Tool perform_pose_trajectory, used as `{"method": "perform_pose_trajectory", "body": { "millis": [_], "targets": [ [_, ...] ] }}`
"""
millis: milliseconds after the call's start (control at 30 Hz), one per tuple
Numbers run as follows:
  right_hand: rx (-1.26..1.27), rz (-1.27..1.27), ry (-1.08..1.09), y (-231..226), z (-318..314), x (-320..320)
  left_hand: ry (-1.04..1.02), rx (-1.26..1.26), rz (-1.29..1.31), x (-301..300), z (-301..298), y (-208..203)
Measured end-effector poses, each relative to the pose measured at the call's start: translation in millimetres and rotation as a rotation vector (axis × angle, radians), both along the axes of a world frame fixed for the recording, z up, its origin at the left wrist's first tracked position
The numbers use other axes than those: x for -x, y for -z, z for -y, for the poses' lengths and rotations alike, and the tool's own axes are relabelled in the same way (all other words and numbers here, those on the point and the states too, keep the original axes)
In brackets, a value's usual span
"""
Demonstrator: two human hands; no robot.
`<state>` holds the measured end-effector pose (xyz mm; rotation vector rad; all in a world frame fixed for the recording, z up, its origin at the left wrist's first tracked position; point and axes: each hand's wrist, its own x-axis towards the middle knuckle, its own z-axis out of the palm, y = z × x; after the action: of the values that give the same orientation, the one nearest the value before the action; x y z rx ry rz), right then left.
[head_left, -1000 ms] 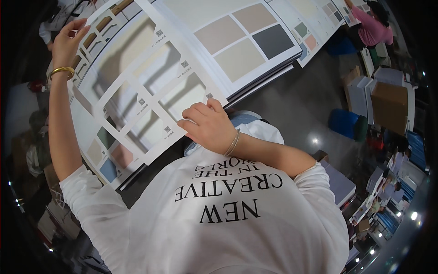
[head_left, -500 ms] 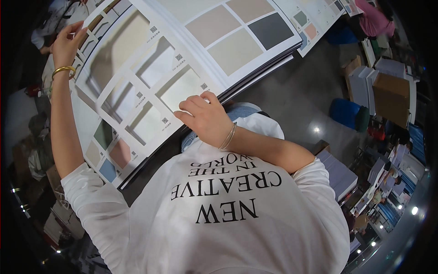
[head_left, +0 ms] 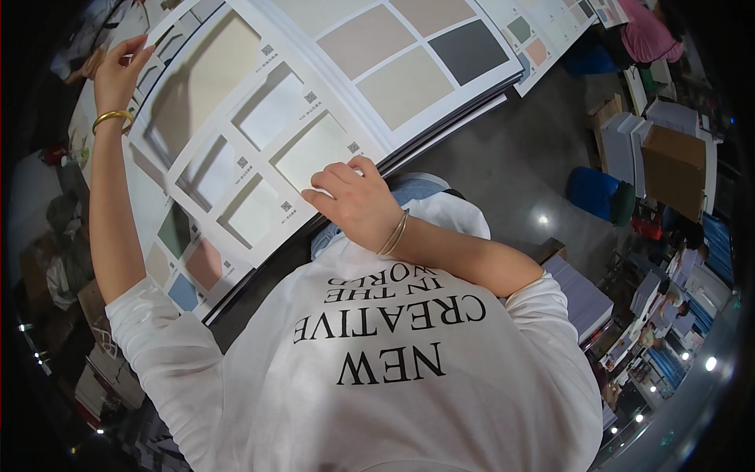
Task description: Organizing color or material samples in a large binder by placing plastic templates over them.
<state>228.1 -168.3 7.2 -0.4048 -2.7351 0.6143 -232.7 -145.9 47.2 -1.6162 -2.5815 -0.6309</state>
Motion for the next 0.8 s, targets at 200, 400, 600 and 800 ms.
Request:
{"method": "perform_pose_trajectory", "body": {
  "millis": [200, 400, 600, 800],
  "targets": [
    [0.005, -0.009, -0.002, 0.3, -0.5, 0.0, -0.045, 0.036, 0.028, 2.8, 0.4, 5.4],
    [0.003, -0.002, -0.013, -1.0, -1.1, 1.5, -0.062, 0.027, 0.050, 3.1, 1.5, 6.6],
    [0.006, 0.002, -0.020, -0.2, -2.6, 1.3, -0.052, 0.024, 0.038, 0.0, 1.1, 5.9],
    [-0.002, 0.025, -0.027, -1.9, -4.1, 0.8, -0.033, 0.016, 0.031, 2.4, 0.3, 8.6]
  ]
}}
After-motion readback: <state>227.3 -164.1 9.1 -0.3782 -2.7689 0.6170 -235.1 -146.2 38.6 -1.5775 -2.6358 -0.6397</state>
